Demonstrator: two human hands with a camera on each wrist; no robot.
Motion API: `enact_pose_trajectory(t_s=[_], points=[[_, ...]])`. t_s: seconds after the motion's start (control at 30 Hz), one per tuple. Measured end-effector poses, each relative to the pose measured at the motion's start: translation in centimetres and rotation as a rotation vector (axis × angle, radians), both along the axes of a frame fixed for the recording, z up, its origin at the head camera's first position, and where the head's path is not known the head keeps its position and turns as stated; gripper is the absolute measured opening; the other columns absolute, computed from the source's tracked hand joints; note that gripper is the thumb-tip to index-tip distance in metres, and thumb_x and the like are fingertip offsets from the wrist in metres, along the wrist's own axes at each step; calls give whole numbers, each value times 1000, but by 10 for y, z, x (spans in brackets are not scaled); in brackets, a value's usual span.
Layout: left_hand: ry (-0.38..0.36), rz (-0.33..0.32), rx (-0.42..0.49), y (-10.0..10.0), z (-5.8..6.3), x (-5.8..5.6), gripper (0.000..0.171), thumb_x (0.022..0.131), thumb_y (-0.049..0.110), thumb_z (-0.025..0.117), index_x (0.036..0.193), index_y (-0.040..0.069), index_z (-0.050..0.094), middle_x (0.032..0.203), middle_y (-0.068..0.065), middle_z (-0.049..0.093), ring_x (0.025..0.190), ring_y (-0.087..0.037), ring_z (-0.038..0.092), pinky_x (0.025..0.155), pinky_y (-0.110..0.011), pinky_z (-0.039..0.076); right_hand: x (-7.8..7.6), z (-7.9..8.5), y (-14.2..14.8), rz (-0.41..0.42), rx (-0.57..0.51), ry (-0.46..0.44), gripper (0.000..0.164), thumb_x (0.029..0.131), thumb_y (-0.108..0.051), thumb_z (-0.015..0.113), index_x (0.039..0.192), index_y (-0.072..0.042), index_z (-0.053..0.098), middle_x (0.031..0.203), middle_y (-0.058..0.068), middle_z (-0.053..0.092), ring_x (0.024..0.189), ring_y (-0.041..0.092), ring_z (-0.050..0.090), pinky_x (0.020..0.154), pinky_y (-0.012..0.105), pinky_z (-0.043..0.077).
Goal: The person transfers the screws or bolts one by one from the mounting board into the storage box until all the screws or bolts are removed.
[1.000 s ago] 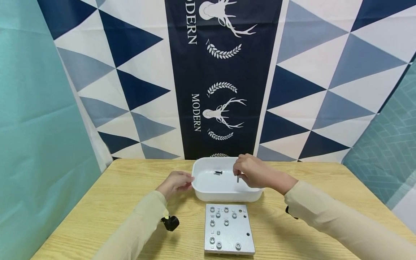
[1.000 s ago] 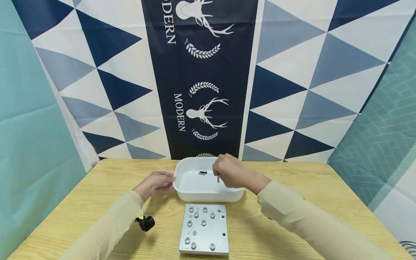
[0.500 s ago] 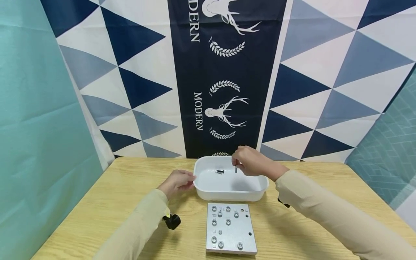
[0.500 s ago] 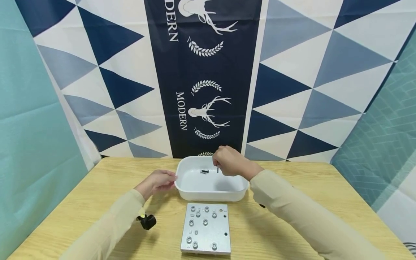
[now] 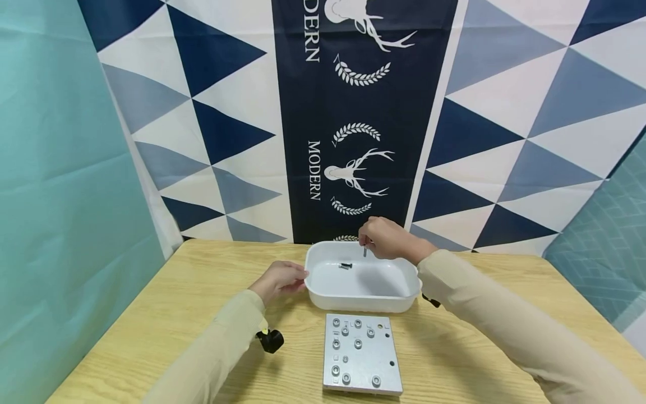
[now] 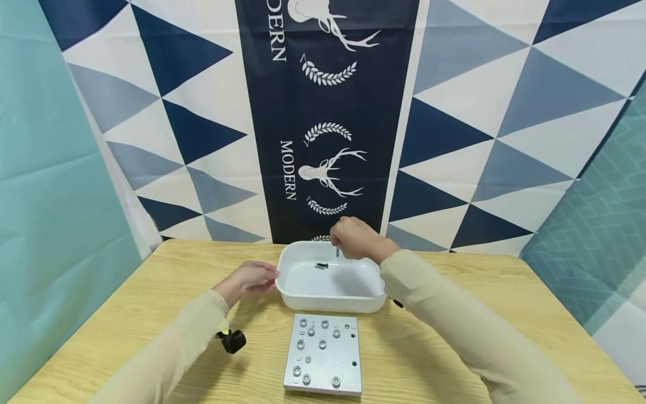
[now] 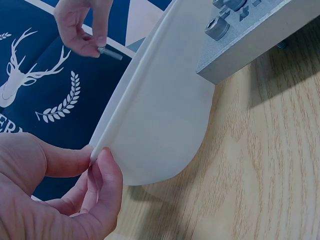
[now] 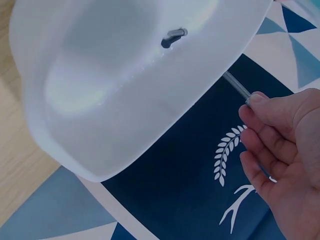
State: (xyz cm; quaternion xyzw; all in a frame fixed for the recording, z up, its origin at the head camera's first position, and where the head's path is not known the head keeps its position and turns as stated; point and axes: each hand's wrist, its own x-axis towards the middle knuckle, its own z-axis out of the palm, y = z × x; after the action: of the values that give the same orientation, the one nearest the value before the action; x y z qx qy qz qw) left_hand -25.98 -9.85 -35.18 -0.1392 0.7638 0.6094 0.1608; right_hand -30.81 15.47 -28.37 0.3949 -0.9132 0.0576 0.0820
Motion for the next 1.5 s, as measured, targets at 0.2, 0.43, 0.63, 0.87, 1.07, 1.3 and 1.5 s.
enact_pose_trajectory(t_s=[0.2,0.43,0.63,0.87,1.07,1.3,1.5], points=[[-3,5,16,1,2,-2,24,91,6,64,113,-3,62,86,-7,61,71,-11,58,69,-19,55,-12,4,-5,-32,2,-28,17,81,6,64,83,-9,73,83,2,71,76,14,55,70,28,53],[-11,11,17,0,0,-3,24,91,6,64,113,-3,62,84,-7,60,72,-12,59,67,-18,55,-22,0,-10,-38,6,-29,19,81,6,61,86,-8,73,85,4,72,74,14,57,73,31,57],[-5,8,22,1,-3,-3,23,91,5,63,112,-3,62,81,-5,59,69,-11,57,64,-17,54,-16,-6,-6,-13,-7,-22,18,82,4,63,91,-8,73,90,7,72,77,16,54,75,32,53],[-7,2,42,1,-3,-2,24,91,5,62,113,-4,61,83,-6,58,69,-11,56,63,-16,52,3,-7,3,25,19,-4,17,79,0,72,92,-10,72,89,5,71,84,19,59,76,34,53],[5,-3,34,-1,0,-2,25,91,5,62,114,-5,61,85,-7,58,69,-10,56,66,-17,53,23,-7,10,91,25,57,18,76,-2,76,90,-12,72,90,2,71,86,18,62,78,36,53],[13,-4,34,-2,-1,-4,24,92,5,61,114,-5,61,82,-6,58,70,-10,56,65,-16,53,51,-12,12,142,35,107,18,76,-4,78,89,-14,71,90,-1,70,87,16,63,78,34,53],[6,-6,19,-1,-1,-4,24,92,5,62,114,-4,61,83,-6,59,69,-10,56,67,-18,54,72,-17,11,183,57,146,18,74,-6,79,87,-14,71,86,-3,69,84,15,62,80,34,53]])
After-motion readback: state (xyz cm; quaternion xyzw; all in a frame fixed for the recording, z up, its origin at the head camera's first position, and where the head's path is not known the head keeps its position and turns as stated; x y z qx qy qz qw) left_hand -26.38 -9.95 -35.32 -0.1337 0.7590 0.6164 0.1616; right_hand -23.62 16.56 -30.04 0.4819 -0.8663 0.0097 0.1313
